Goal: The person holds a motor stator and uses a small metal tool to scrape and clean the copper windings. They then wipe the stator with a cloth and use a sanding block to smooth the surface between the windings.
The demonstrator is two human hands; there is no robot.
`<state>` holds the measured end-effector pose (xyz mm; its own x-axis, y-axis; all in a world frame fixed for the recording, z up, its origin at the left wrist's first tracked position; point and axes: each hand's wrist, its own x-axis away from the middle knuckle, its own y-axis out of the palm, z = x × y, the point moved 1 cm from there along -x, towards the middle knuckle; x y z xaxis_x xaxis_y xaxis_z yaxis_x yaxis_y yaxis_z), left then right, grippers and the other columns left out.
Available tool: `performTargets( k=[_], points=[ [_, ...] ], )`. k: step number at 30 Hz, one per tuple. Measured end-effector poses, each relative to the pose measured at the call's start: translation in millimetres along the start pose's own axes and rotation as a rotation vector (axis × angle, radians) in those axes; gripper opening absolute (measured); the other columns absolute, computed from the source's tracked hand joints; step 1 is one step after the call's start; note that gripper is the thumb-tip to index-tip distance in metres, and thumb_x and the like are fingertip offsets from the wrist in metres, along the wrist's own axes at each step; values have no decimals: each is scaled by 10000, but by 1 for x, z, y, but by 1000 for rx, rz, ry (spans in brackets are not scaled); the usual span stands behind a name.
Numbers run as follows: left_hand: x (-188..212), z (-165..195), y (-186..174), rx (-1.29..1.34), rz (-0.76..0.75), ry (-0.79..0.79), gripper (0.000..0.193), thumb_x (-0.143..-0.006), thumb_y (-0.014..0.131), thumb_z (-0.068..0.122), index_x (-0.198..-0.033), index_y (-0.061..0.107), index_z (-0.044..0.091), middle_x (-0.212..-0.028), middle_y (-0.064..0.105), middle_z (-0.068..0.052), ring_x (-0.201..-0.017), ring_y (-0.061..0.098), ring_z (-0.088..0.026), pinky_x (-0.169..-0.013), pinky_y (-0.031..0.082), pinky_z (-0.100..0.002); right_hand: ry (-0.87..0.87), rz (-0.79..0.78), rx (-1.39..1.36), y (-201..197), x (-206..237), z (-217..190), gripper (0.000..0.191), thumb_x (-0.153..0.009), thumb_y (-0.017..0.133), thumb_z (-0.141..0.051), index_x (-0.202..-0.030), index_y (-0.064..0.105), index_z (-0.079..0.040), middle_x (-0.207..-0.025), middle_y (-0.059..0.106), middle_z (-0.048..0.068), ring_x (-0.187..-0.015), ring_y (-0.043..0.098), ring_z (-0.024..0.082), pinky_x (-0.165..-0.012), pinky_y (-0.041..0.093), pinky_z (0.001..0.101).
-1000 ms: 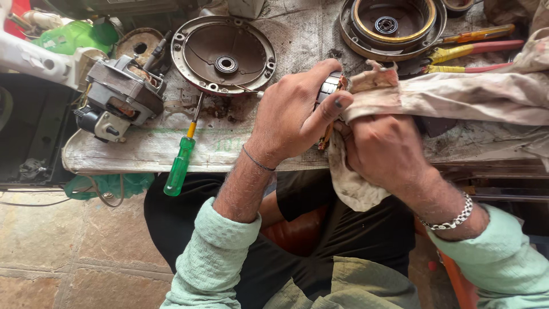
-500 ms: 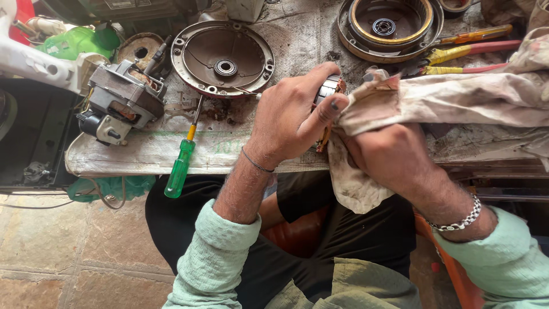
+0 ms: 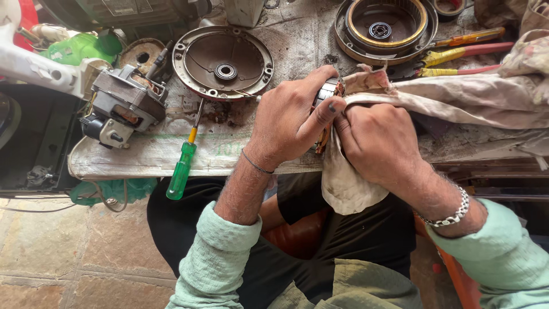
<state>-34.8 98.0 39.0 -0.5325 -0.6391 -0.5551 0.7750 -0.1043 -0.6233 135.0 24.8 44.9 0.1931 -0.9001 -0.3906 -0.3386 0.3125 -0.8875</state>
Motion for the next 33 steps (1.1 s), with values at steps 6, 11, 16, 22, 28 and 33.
performTargets(
  k=[6,11,16,22,28,33],
  points=[
    [0,-4,-1,9,-8,17,899,-1031,186,774,-1349,615,51,-933,762,-117,-847,775,-293,-718,603,-417,98,-61,60,-21,9,5,299,-999,684,-258,-823,734,-22,-656,671,152,-565,643,323,-604,494,474],
    [2,-4,0,24,-3,-6,896,-1013,222,780,-1346,621,50,-946,764,-139,-887,775,-316,-751,604,-437,-69,160,-39,-28,32,2,206,-948,776,-256,-1019,790,-64,-860,735,123,-686,684,268,-688,529,402],
    [2,-3,0,6,33,41,882,-1052,234,770,-1355,613,34,-1085,768,-166,-965,764,-349,-795,600,-452,-148,188,141,-6,29,-2,207,-929,808,-241,-976,805,-39,-794,718,149,-639,667,308,-628,539,425],
    [2,-3,5,-41,6,36,906,-1019,234,767,-1356,614,16,-932,752,-157,-855,773,-306,-730,602,-432,-315,120,58,-1,12,14,225,-926,725,-171,-1005,723,39,-846,692,169,-717,692,317,-707,575,446],
    [2,-1,4,-46,10,41,919,-1023,228,773,-1371,598,8,-900,741,-150,-832,771,-293,-707,597,-424,-134,25,-65,-4,8,15,208,-953,745,-202,-905,723,-1,-735,678,145,-673,691,322,-676,565,453],
    [3,-1,2,-37,3,51,911,-1038,220,781,-1368,606,25,-934,748,-146,-865,766,-308,-723,591,-432,-262,121,-65,-6,11,14,132,-885,774,-133,-900,747,-4,-796,719,147,-707,710,288,-684,578,431]
  ],
)
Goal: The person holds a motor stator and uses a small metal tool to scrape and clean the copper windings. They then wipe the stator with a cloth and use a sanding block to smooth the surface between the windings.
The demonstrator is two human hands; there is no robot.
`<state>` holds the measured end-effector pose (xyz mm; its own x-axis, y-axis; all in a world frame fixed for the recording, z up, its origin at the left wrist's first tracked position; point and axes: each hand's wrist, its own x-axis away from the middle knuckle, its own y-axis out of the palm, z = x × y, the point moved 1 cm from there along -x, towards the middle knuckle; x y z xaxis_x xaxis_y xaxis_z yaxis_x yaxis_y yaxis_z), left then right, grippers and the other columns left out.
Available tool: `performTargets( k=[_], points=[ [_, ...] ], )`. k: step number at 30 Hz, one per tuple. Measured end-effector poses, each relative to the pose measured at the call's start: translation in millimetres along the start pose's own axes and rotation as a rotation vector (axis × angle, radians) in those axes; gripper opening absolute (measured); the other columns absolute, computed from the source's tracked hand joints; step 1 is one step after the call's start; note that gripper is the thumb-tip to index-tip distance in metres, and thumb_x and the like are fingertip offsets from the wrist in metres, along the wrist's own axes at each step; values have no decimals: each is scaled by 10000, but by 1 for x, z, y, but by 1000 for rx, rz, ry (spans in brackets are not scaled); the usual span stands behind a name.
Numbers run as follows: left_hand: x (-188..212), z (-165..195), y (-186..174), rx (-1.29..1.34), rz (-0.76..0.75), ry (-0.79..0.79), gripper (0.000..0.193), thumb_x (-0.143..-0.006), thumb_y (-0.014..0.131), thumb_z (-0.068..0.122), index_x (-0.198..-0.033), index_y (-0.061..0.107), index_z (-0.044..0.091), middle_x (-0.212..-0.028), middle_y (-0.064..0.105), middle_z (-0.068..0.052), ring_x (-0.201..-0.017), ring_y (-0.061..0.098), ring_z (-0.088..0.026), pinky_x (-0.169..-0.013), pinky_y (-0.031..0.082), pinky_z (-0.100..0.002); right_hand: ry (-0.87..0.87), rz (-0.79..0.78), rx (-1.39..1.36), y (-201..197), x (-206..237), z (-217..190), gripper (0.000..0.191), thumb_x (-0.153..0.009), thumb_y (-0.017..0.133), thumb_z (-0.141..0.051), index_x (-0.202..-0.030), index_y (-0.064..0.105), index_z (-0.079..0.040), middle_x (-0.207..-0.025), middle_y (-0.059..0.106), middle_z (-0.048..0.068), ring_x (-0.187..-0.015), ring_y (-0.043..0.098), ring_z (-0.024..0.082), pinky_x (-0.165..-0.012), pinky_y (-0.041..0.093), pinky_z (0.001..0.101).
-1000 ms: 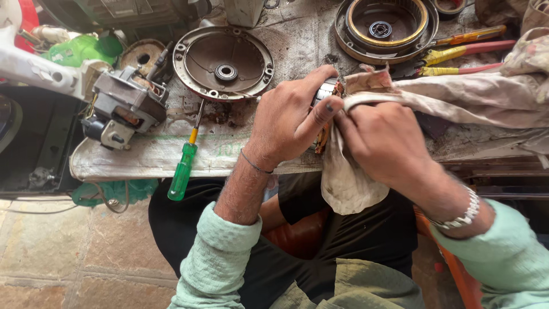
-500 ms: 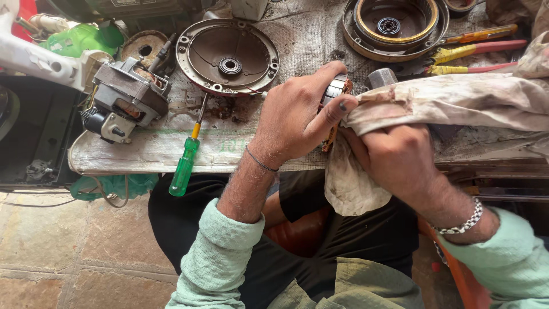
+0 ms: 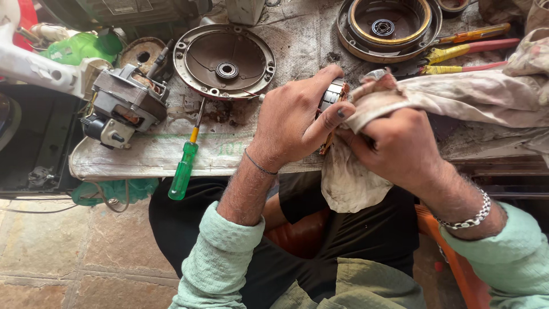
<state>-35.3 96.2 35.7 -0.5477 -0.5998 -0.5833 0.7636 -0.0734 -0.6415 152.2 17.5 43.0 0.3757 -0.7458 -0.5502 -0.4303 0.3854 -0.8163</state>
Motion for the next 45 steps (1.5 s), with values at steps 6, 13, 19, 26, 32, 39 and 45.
performTargets(
  k=[6,13,19,26,32,39,45],
  points=[
    [-1,0,3,-9,26,20,917,-1043,202,781,-1363,599,20,-904,738,-132,-820,769,-273,-702,595,-407,-261,289,311,6,9,-12,118,-812,767,-81,-892,790,2,-857,752,157,-764,752,288,-809,607,469],
    [-2,0,2,-13,-37,-16,946,-976,200,782,-1345,591,4,-733,692,-106,-692,751,-243,-605,578,-391,5,52,33,5,1,0,125,-902,754,-93,-881,731,28,-798,702,172,-702,696,309,-725,574,447],
    [-1,3,-1,17,-8,0,892,-1017,248,776,-1348,609,31,-821,734,-103,-771,755,-277,-646,574,-412,214,-186,-35,-8,-17,7,204,-913,718,-149,-788,686,10,-693,666,168,-640,659,342,-675,515,467],
    [-1,-5,2,23,19,2,910,-1039,233,776,-1384,589,12,-920,746,-149,-863,770,-305,-725,598,-428,103,-96,-1,-23,0,-10,274,-837,800,-237,-976,771,-3,-787,728,151,-665,687,300,-679,539,439],
    [0,-1,1,-10,-1,-29,927,-1013,229,775,-1365,608,6,-889,738,-166,-853,762,-331,-729,585,-455,-122,-4,399,14,9,-6,156,-926,723,-87,-1022,743,35,-823,727,199,-637,696,247,-709,614,419],
    [-3,-3,2,5,-1,-49,930,-1005,215,774,-1363,611,12,-870,743,-148,-847,770,-313,-718,595,-435,-110,-379,367,8,-7,10,172,-887,680,-143,-843,647,21,-685,664,142,-571,684,271,-556,586,413],
    [1,-2,2,-37,31,15,917,-1052,212,771,-1397,591,10,-978,755,-169,-896,767,-332,-747,595,-445,64,-359,65,-7,-20,0,185,-916,651,-154,-869,634,24,-702,656,185,-698,677,379,-686,540,478]
  ],
)
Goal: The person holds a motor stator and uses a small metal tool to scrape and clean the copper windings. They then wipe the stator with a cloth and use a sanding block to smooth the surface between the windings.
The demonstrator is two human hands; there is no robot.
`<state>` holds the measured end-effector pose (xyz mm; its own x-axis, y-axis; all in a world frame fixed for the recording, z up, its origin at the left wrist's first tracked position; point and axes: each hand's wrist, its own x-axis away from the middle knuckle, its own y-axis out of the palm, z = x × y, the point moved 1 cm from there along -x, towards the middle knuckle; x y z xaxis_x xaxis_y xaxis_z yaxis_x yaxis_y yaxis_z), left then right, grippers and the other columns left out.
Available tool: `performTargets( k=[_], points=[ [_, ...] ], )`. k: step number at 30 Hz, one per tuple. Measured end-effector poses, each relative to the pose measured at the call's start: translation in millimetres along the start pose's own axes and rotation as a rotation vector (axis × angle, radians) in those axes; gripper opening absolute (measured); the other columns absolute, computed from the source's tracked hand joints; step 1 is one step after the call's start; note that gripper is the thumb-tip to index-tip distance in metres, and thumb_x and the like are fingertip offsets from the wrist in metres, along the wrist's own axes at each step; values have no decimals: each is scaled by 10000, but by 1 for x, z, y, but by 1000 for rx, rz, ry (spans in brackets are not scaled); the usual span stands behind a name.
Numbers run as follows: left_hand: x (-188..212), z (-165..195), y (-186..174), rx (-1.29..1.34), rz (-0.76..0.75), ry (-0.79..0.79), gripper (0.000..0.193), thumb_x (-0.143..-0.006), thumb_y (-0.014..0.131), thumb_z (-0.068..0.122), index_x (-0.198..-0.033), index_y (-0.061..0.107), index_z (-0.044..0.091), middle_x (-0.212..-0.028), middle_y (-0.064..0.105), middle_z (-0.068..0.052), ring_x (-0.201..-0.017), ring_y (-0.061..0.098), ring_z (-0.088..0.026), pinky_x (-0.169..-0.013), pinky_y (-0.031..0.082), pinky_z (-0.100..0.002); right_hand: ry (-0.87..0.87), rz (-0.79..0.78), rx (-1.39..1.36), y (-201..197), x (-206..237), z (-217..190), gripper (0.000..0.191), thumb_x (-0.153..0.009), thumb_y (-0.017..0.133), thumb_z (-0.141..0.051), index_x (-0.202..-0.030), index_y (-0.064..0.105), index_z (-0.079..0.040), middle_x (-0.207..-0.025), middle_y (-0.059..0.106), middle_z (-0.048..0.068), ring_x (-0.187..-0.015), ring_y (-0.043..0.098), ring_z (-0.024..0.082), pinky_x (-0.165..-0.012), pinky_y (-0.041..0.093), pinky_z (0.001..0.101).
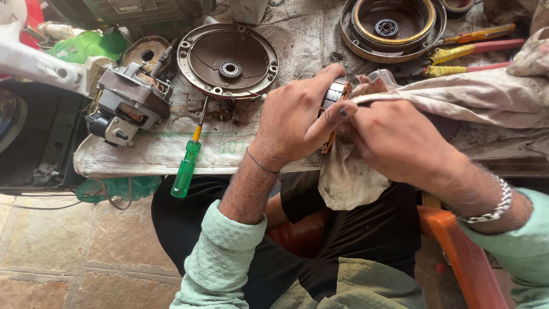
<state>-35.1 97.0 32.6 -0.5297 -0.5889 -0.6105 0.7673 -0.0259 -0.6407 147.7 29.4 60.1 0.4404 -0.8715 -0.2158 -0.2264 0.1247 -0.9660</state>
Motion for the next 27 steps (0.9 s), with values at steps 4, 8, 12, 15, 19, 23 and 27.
performTargets(
  k=[4,8,12,15,19,23,27],
  points=[
    [-2,0,-1,1,-38,-18,920,-1040,213,774,-1403,568,7,-947,739,-166,-866,771,-304,-756,609,-431,10,46,-48,-4,1,1,124,-880,686,-113,-886,660,8,-736,673,174,-728,683,373,-681,536,485],
    [-2,0,-4,36,-67,-61,890,-1007,209,774,-1365,608,65,-919,756,-130,-872,770,-310,-735,597,-445,-102,195,4,3,7,1,154,-843,746,-113,-902,679,13,-769,683,163,-674,685,334,-664,565,452],
    [-1,1,-4,18,-58,5,873,-1042,209,771,-1360,598,57,-1020,764,-136,-908,766,-319,-751,597,-444,-211,466,187,6,20,0,163,-883,802,-102,-999,755,2,-882,740,181,-729,719,306,-734,601,431],
    [-1,-1,-4,39,-52,-9,898,-1038,203,784,-1387,584,49,-1035,762,-135,-923,776,-298,-762,609,-424,-209,595,104,-3,35,1,179,-864,807,-109,-948,751,39,-875,737,232,-755,741,331,-763,602,427],
    [0,-3,-4,48,-60,-18,912,-1027,208,791,-1397,594,52,-987,768,-121,-924,770,-310,-770,601,-434,3,548,-52,-32,55,19,216,-923,789,-124,-1025,740,60,-940,735,223,-818,734,296,-870,611,416],
    [0,-2,-4,67,-68,-32,912,-1019,208,792,-1399,595,58,-936,764,-102,-898,777,-291,-774,603,-423,207,514,32,-48,48,66,219,-915,802,-130,-1033,745,45,-946,738,209,-826,734,288,-854,607,409],
    [0,-2,-6,98,-57,-5,898,-1037,200,780,-1407,591,62,-1012,768,-108,-941,772,-300,-790,603,-419,299,358,103,-43,42,106,223,-907,816,-137,-1041,751,29,-952,742,195,-835,734,279,-838,603,401]
  ],
)
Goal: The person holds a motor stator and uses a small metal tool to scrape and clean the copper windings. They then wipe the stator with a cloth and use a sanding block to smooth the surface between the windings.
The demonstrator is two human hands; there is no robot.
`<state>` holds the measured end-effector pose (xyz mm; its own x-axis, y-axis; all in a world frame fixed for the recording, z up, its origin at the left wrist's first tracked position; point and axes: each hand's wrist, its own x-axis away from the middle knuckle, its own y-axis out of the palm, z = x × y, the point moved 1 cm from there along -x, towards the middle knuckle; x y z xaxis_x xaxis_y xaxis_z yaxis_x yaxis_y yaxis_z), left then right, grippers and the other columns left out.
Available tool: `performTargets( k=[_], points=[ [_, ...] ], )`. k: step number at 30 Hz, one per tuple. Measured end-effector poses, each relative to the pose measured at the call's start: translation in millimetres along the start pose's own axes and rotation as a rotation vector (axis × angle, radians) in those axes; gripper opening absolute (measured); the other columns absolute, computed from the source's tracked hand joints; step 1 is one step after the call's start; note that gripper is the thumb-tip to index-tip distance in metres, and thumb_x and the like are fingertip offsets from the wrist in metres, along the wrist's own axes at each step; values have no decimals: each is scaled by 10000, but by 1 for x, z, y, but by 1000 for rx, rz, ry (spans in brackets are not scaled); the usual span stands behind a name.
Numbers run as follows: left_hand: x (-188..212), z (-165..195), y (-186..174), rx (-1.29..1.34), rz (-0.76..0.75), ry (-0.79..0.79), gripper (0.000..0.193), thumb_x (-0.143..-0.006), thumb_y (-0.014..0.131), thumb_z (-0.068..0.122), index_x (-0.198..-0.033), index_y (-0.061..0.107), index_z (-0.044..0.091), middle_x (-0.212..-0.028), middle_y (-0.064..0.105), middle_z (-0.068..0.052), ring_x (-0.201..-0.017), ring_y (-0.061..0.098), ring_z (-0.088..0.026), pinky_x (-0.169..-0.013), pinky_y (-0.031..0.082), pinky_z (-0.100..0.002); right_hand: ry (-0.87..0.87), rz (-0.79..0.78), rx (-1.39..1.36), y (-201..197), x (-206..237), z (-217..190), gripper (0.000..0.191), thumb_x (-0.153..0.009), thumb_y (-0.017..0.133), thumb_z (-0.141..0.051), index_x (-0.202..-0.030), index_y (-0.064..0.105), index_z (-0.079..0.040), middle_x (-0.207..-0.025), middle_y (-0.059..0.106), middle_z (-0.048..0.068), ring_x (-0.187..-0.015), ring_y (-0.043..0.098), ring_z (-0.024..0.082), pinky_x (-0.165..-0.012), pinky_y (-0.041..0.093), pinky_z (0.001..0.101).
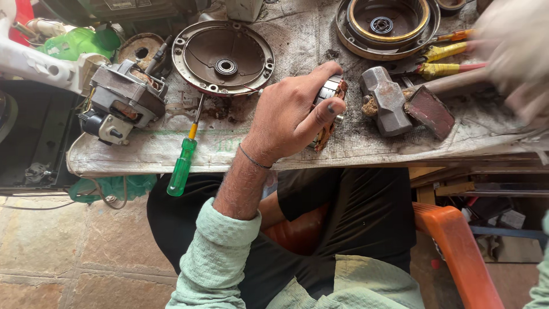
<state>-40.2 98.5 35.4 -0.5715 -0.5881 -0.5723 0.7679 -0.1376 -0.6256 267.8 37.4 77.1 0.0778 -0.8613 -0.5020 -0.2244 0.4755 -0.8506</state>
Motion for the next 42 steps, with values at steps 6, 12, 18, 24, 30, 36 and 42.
performTargets(
  k=[6,12,18,24,30,36,42],
  points=[
    [1,-3,0,4,14,52,874,-1074,192,768,-1429,588,74,-1115,767,-120,-1020,765,-309,-841,603,-422,38,-56,42,2,1,16,232,-896,836,-146,-1053,759,6,-961,747,175,-847,733,265,-813,596,390],
    [1,-5,0,20,-4,38,888,-1059,174,779,-1424,590,85,-1075,775,-93,-969,775,-282,-815,609,-398,-23,62,13,-20,17,-12,245,-884,857,-155,-1065,767,-18,-970,752,154,-860,733,252,-789,590,379],
    [2,-2,-4,11,-19,41,894,-1050,180,797,-1430,586,97,-1093,768,-87,-968,770,-297,-816,598,-410,-237,113,-240,3,44,-96,260,-872,877,-165,-1077,775,-41,-979,756,133,-872,733,239,-764,584,368],
    [1,-2,-7,72,26,136,857,-1057,247,789,-1402,549,64,-1200,719,-147,-1044,735,-329,-880,588,-410,-234,177,-363,45,40,-125,288,-896,882,-118,-1138,752,-28,-1016,726,117,-892,714,261,-758,574,355],
    [6,-8,-4,26,-21,97,910,-1018,327,814,-1449,573,51,-1151,760,-124,-1066,765,-311,-885,607,-387,-234,227,-363,44,37,-129,248,-885,856,-62,-1099,740,-13,-985,711,128,-867,713,261,-754,579,353],
    [7,-12,-3,-10,4,166,865,-1032,342,781,-1441,549,48,-1305,718,-151,-1160,742,-325,-961,609,-382,-239,261,-358,47,39,-128,230,-846,835,-49,-1043,729,5,-963,697,138,-873,699,285,-761,575,387],
    [7,-10,-4,7,-19,142,883,-1031,362,820,-1425,562,55,-1280,732,-139,-1116,751,-322,-930,609,-391,-253,205,-321,46,36,-127,242,-883,847,-106,-1090,759,-14,-1002,725,110,-886,690,253,-771,561,349]
  ],
)
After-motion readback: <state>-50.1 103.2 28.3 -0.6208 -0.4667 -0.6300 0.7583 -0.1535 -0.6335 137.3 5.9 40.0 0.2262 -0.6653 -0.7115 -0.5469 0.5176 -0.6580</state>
